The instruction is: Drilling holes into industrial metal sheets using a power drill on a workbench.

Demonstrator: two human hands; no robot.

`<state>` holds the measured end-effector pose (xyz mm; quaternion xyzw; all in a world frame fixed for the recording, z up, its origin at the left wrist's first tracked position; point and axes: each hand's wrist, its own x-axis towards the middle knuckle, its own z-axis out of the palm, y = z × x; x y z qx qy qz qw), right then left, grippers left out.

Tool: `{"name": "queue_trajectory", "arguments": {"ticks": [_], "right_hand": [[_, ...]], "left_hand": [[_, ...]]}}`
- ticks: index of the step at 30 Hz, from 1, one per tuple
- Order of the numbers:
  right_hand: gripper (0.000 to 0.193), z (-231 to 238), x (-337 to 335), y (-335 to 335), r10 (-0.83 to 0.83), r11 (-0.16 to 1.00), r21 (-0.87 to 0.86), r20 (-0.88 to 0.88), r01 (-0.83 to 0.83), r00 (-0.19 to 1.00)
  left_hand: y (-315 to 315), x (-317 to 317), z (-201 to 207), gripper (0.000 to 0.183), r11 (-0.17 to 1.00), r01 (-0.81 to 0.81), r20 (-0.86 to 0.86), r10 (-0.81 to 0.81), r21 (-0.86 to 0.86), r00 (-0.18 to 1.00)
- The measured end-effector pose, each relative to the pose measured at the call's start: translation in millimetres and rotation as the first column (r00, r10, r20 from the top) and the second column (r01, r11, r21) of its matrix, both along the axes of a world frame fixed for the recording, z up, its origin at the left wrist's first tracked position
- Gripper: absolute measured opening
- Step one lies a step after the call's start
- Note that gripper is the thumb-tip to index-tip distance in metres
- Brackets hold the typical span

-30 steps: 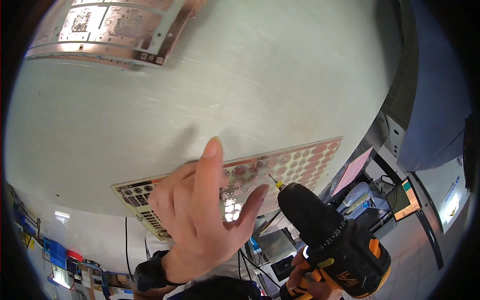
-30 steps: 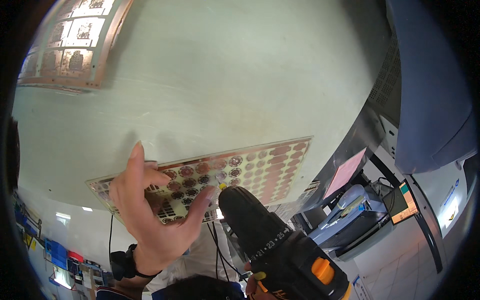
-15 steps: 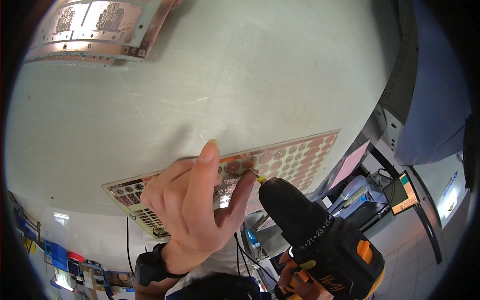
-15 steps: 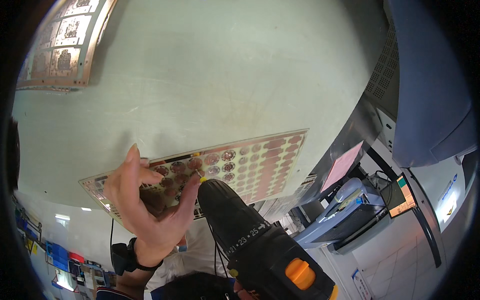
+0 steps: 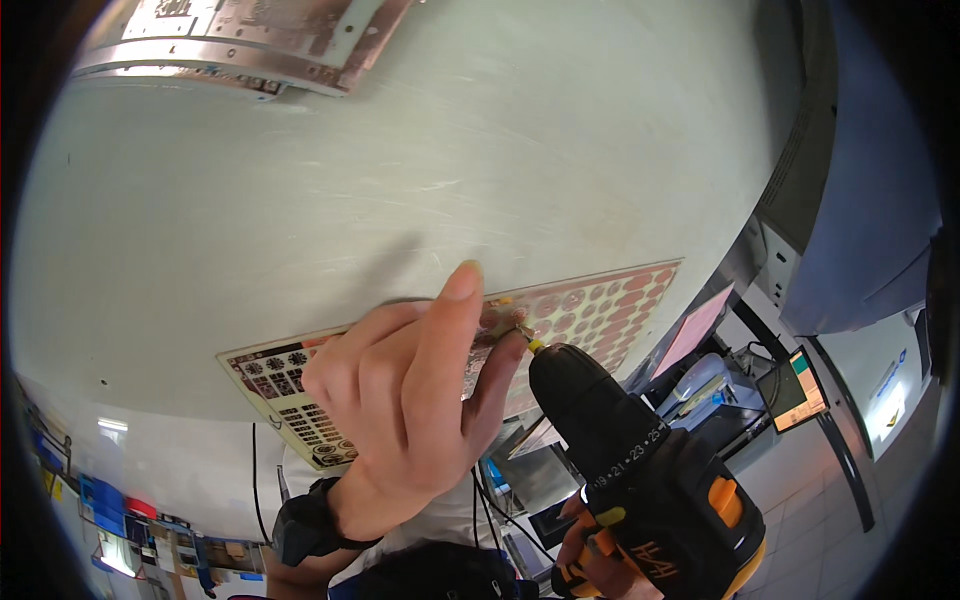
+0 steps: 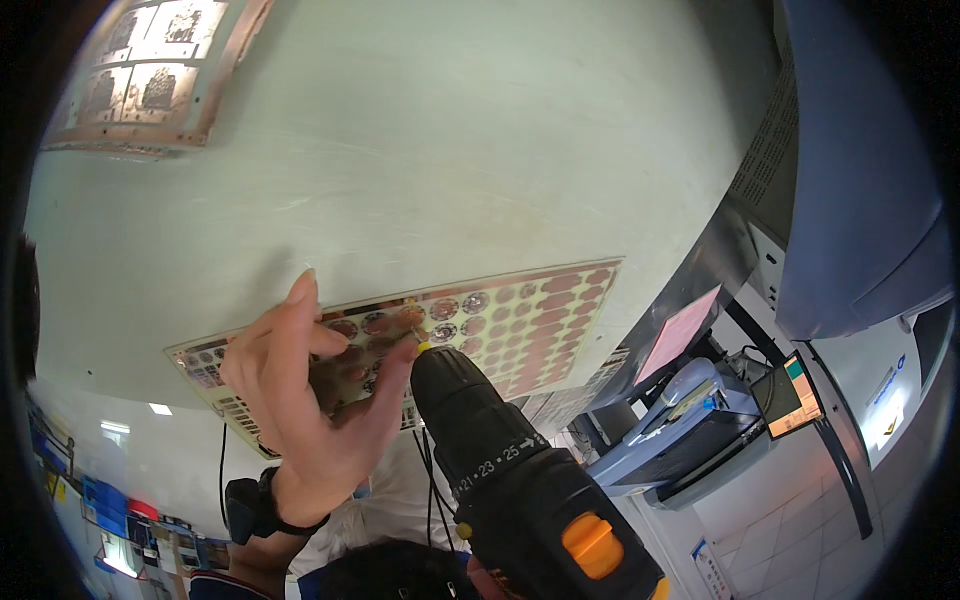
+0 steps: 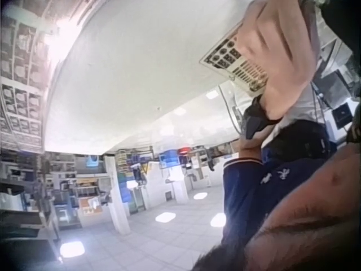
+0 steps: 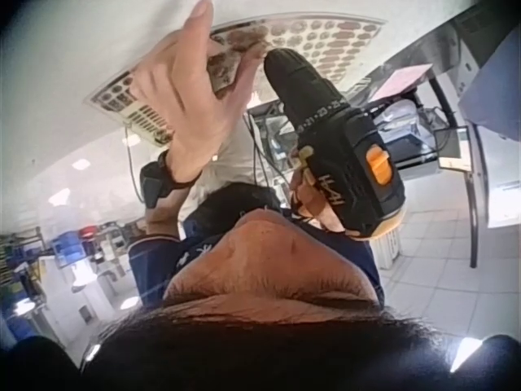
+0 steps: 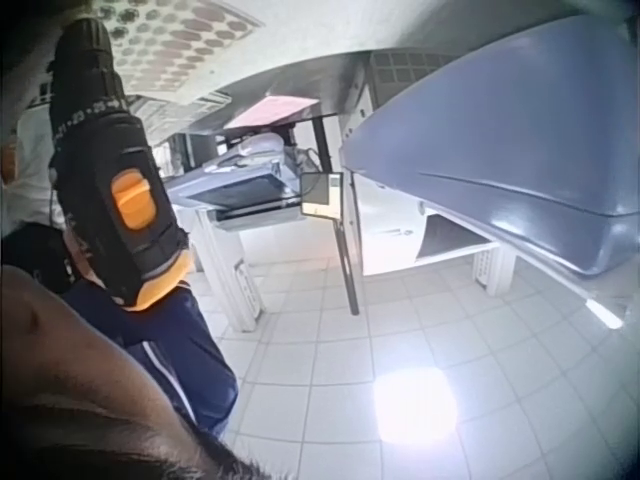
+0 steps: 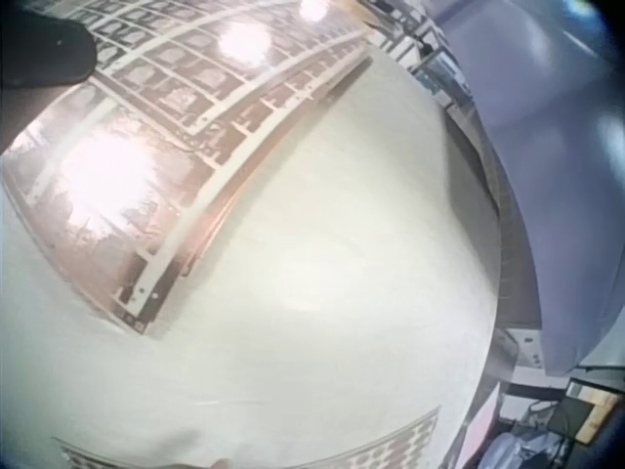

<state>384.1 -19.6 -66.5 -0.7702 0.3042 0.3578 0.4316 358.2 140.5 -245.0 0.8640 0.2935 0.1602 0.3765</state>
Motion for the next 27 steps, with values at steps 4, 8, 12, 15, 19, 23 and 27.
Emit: {"name": "queue_trajectory", "arguments": {"ticks": [4, 8, 12, 15, 19, 23, 27], "right_hand": [[0.046, 1, 4, -1, 0.056, 0.997, -0.044, -0.038, -0.058, 0.998], [0.046, 3, 4, 1, 0.103, 0.991, -0.079, -0.087, -0.11, 0.991], [0.047, 5, 8, 5, 0.16, 0.976, -0.129, -0.137, -0.178, 0.978], [0.047, 8, 8, 3, 0.207, 0.956, -0.171, -0.185, -0.239, 0.961], [0.047, 11, 8, 3, 0.253, 0.927, -0.214, -0.245, -0.307, 0.936], [0.048, 11, 10, 5, 0.291, 0.896, -0.246, -0.303, -0.369, 0.908], [0.048, 12, 10, 5, 0.312, 0.869, -0.267, -0.357, -0.416, 0.88]], "left_hand": [[-8, 2, 2, 0.08, 0.998, 0.017, -0.011, -0.018, -0.068, 1.0], [-8, 0, 0, 0.077, 0.999, 0.005, -0.008, -0.005, -0.046, 1.0], [-7, 1, 1, 0.075, 1.0, 0.003, -0.007, -0.003, -0.027, 1.0], [-10, -1, -2, 0.075, 1.0, -0.006, 0.004, 0.006, -0.004, 1.0], [-9, -2, -2, 0.074, 1.0, -0.01, 0.017, 0.01, -0.008, 1.0], [-9, -2, -3, 0.073, 1.0, -0.031, 0.041, 0.031, 0.005, 0.999], [-11, -3, -4, 0.071, 1.0, -0.025, 0.037, 0.024, 0.009, 0.999]]}}
